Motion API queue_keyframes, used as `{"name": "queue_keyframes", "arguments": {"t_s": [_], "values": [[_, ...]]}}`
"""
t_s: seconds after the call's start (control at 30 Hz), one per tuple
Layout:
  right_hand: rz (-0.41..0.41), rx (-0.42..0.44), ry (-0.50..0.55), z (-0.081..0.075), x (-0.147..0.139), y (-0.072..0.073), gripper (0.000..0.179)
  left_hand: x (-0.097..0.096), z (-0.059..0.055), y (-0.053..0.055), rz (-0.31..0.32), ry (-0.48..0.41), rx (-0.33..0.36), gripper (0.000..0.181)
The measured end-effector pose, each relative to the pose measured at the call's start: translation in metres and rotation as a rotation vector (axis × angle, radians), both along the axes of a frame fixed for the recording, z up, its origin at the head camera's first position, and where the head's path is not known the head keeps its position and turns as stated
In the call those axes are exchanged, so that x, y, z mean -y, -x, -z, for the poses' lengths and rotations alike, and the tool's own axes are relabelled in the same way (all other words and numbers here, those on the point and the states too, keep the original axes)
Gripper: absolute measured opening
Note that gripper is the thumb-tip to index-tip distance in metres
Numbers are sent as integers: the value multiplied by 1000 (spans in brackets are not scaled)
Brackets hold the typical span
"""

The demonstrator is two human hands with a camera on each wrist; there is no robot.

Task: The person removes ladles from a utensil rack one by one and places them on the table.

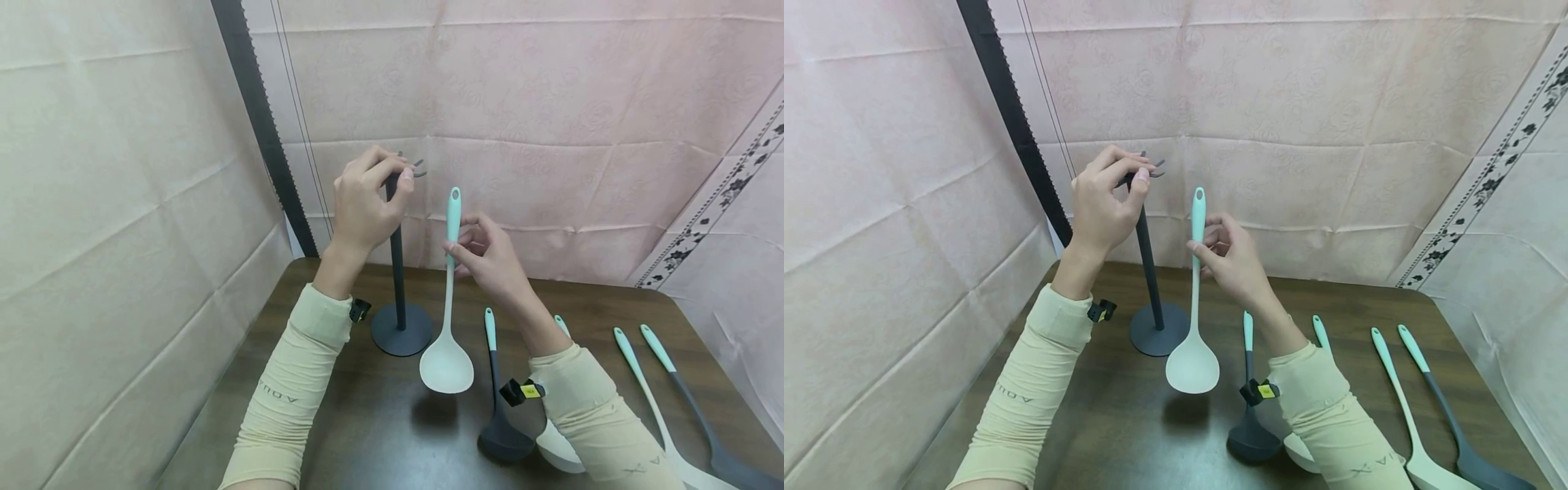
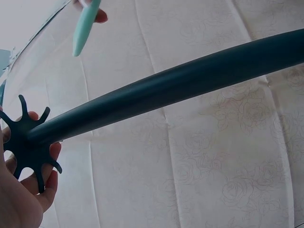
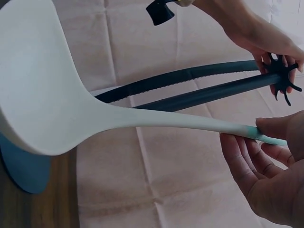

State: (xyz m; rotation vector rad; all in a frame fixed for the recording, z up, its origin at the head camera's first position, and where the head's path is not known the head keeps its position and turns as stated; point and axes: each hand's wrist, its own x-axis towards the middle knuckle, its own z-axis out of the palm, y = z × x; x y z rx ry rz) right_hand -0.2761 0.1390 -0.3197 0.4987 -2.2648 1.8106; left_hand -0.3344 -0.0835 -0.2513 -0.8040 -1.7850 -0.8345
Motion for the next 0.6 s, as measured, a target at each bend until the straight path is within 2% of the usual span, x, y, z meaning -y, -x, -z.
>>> {"name": "queue_keyframes", "arguments": {"t_s": [0.6], "values": [[49,72,-26,22,4,2,40,1,-1,-3,13,-1,-1,43]]}}
